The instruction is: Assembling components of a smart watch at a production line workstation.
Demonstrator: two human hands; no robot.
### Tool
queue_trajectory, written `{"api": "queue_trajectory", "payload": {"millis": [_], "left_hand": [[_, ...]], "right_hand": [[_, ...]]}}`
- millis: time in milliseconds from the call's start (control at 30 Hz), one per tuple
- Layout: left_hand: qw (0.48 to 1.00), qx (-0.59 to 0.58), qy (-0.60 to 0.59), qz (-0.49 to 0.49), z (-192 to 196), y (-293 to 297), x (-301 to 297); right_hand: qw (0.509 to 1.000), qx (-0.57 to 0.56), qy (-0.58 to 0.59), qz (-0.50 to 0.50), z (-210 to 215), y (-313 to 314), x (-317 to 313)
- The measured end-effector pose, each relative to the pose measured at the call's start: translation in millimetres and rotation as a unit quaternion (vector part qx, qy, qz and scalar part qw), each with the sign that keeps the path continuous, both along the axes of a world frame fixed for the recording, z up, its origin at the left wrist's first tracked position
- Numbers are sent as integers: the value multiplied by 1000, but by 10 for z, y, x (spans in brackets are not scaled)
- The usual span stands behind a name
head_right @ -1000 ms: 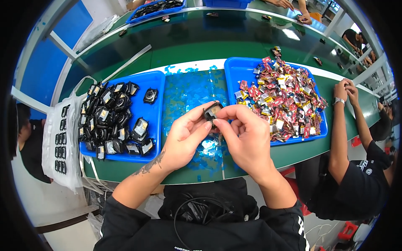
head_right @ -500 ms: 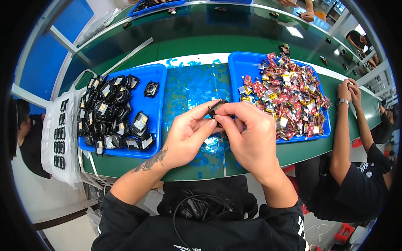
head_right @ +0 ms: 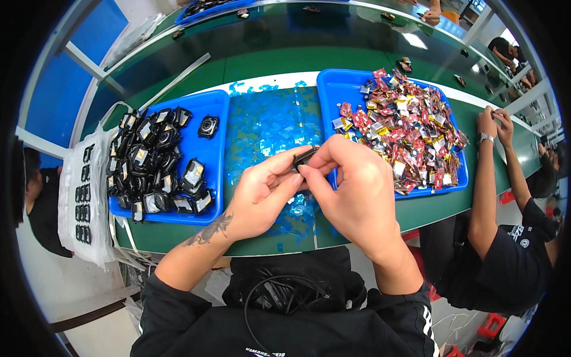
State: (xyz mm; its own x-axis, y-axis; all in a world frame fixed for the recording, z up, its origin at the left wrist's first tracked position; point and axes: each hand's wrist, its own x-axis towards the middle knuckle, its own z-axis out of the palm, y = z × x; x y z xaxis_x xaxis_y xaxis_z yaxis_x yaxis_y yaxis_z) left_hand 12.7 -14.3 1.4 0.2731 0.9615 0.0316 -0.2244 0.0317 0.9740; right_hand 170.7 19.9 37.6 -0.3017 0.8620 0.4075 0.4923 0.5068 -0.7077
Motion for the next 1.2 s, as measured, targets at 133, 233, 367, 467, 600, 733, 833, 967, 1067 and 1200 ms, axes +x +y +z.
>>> {"api": "queue_trajectory", "payload": {"millis": [133, 233, 367, 467, 600, 733, 833, 967, 1067, 1200], "left_hand": [[1000, -1, -20, -9, -27, 9, -1], [998, -5, -51, 22, -59, 27, 9], [989, -13, -123, 84, 9, 21, 64], [987, -9, -141, 81, 20, 19, 77], [993, 56, -18, 99, 29, -12, 55], [945, 222, 205, 124, 32, -3, -7], [916, 278, 247, 147, 80, -19, -12], [938, 217, 259, 79, 99, -3, -61], [980, 107, 162, 45, 23, -14, -40], [999, -26, 33, 4, 34, 19, -58]], "right_hand": [[999, -12, -52, -8, 105, 32, 34], [998, -33, -59, 14, 53, 120, 38], [931, -227, 263, 116, -126, 239, 259], [939, -246, 213, 108, -87, 62, 290], [939, -261, 207, 91, -141, 1, 289], [911, -275, 287, 111, -137, -6, 321], [900, -291, 299, 128, -107, -13, 361], [894, -296, 299, 156, -135, -20, 408], [928, -243, 250, 133, -145, -76, 340], [940, -216, 244, 101, -117, -143, 278]]}}
